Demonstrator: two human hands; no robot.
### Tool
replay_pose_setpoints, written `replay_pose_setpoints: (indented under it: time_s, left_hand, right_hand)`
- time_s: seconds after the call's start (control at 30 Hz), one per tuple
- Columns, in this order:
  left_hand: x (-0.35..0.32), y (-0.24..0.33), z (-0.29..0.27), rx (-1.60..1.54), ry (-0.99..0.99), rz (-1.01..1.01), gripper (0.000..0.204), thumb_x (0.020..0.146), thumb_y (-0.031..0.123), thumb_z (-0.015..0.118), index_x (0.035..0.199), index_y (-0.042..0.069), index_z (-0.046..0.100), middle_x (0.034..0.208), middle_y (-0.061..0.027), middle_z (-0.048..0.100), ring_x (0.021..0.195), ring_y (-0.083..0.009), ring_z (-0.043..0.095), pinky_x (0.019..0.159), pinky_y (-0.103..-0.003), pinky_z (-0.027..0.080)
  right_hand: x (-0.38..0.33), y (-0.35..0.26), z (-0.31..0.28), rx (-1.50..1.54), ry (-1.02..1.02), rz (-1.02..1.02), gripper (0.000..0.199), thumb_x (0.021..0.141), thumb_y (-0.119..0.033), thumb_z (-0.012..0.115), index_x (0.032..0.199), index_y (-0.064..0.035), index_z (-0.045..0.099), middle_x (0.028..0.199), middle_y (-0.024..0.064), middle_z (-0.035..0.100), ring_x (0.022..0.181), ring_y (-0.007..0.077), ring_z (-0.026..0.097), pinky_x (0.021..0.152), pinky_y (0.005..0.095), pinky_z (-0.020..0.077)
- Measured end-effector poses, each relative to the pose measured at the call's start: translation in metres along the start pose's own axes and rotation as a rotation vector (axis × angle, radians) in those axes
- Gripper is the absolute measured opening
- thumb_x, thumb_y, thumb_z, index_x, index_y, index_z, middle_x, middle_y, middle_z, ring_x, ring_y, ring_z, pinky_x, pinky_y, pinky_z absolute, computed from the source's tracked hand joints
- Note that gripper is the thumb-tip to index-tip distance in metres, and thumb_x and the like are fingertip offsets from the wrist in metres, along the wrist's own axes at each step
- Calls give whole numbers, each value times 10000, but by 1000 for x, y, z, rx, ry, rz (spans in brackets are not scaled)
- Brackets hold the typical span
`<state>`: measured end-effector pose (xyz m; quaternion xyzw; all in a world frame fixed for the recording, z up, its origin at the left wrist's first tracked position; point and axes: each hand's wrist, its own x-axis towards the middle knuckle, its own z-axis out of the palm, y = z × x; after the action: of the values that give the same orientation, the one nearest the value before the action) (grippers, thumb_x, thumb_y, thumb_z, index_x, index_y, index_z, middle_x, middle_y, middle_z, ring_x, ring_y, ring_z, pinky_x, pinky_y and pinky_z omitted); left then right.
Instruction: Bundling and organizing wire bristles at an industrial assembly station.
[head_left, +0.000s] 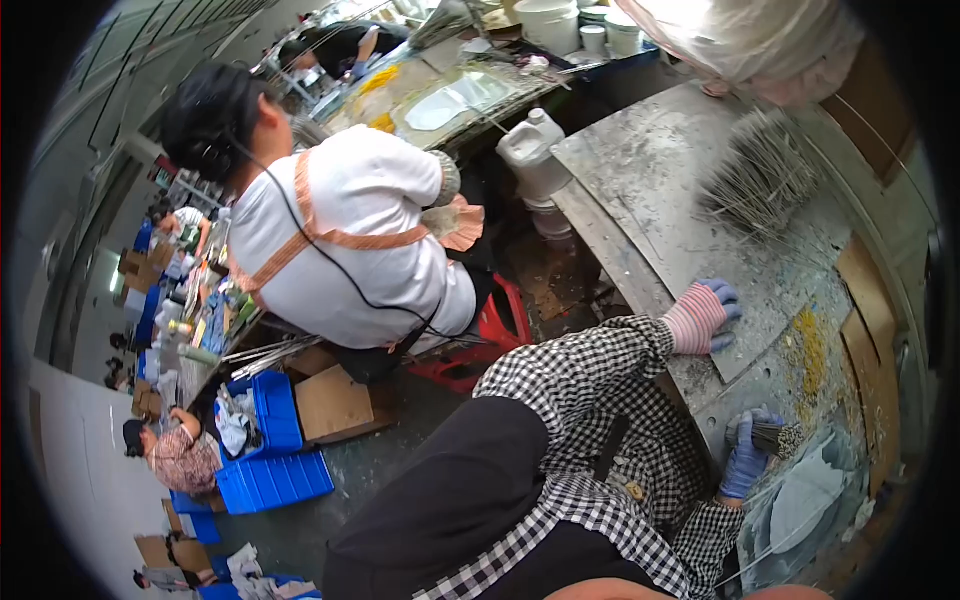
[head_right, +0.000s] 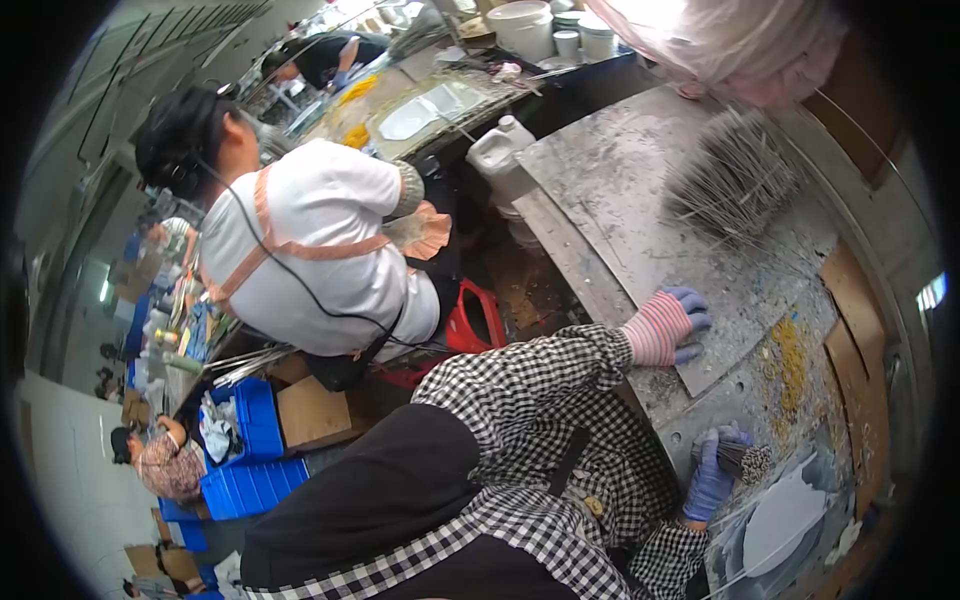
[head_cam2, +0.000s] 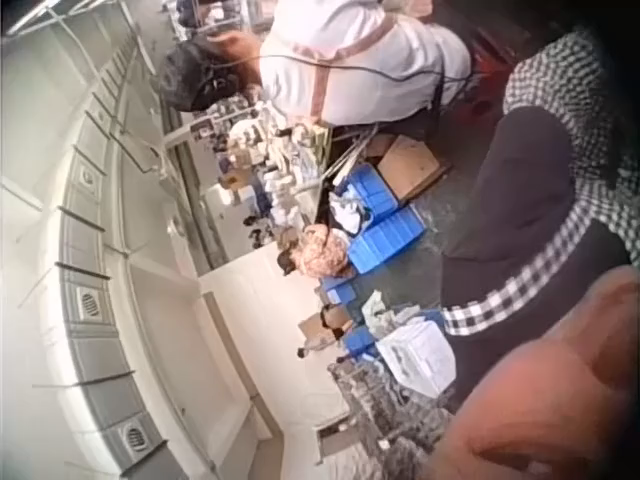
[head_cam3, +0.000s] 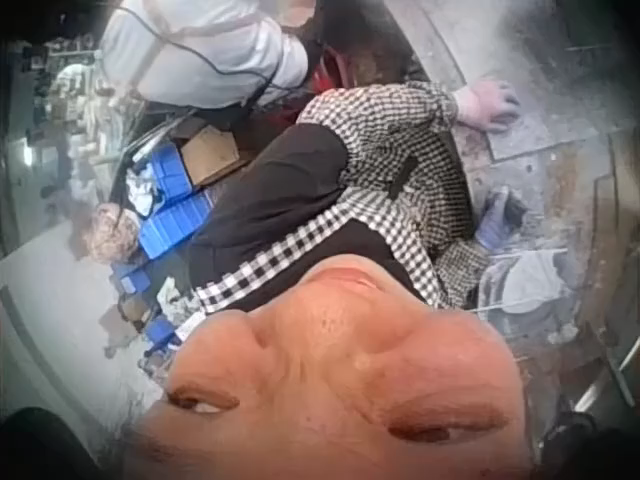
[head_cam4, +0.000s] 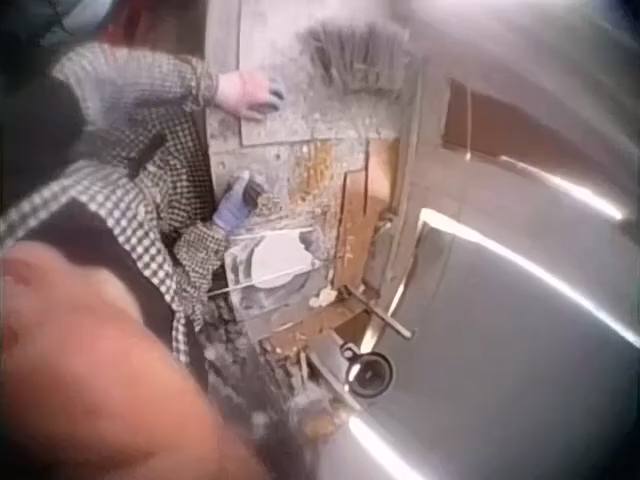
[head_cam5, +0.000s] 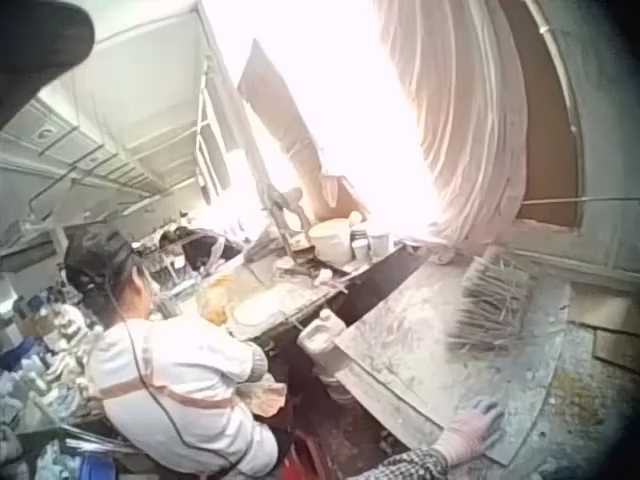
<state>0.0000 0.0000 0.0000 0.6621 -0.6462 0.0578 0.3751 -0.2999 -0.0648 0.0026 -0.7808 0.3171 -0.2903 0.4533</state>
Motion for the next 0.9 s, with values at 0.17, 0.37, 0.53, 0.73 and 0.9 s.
replay_pose_setpoints:
  time_s: [0.17, 0.37, 0.53, 0.73, 0.9]
  left_hand:
    - [-6, -8, 2, -12, 20, 9, 478, 770, 395, 757, 1118, 93, 630, 1170, -147, 600, 1116, -359, 560, 951, -509, 468]
    - [-7, -9, 1, -25, 41, 13, 476, 791, 399, 754, 1136, 88, 651, 1198, -152, 609, 1147, -363, 568, 988, -497, 465]
    - [-7, -7, 1, -18, 24, -6, 483, 762, 407, 765, 1102, 90, 636, 1176, -141, 597, 1134, -357, 561, 974, -493, 459]
    - [-4, -3, 0, 8, -9, -41, 511, 732, 429, 782, 1094, 101, 633, 1187, -118, 569, 1150, -328, 532, 984, -472, 432]
    - [-4, -5, 1, 6, -21, -55, 556, 729, 451, 783, 1121, 87, 630, 1218, -133, 566, 1169, -340, 530, 1008, -488, 423]
  right_hand:
    - [-2, -1, 8, 148, -13, 27, 94, 986, -112, 648, 1042, -53, 600, 983, 50, 566, 1067, 208, 557, 1111, 372, 380]
    - [-1, 12, 7, 164, 72, 127, 348, 976, -136, 713, 1278, -30, 574, 1181, 56, 636, 1123, 167, 579, 1062, 337, 438]
    - [0, 8, 4, 256, 36, 288, 354, 980, -128, 713, 1282, -30, 556, 1194, 43, 619, 1097, 138, 582, 998, 319, 487]
    - [-4, -11, 3, 167, 69, 159, 284, 998, -122, 688, 1234, -36, 557, 1161, 42, 589, 1097, 153, 560, 1031, 337, 446]
    - [-7, -16, 10, 35, 149, 64, 139, 1022, -126, 645, 1082, -32, 562, 1115, 59, 564, 1071, 193, 541, 1079, 381, 393]
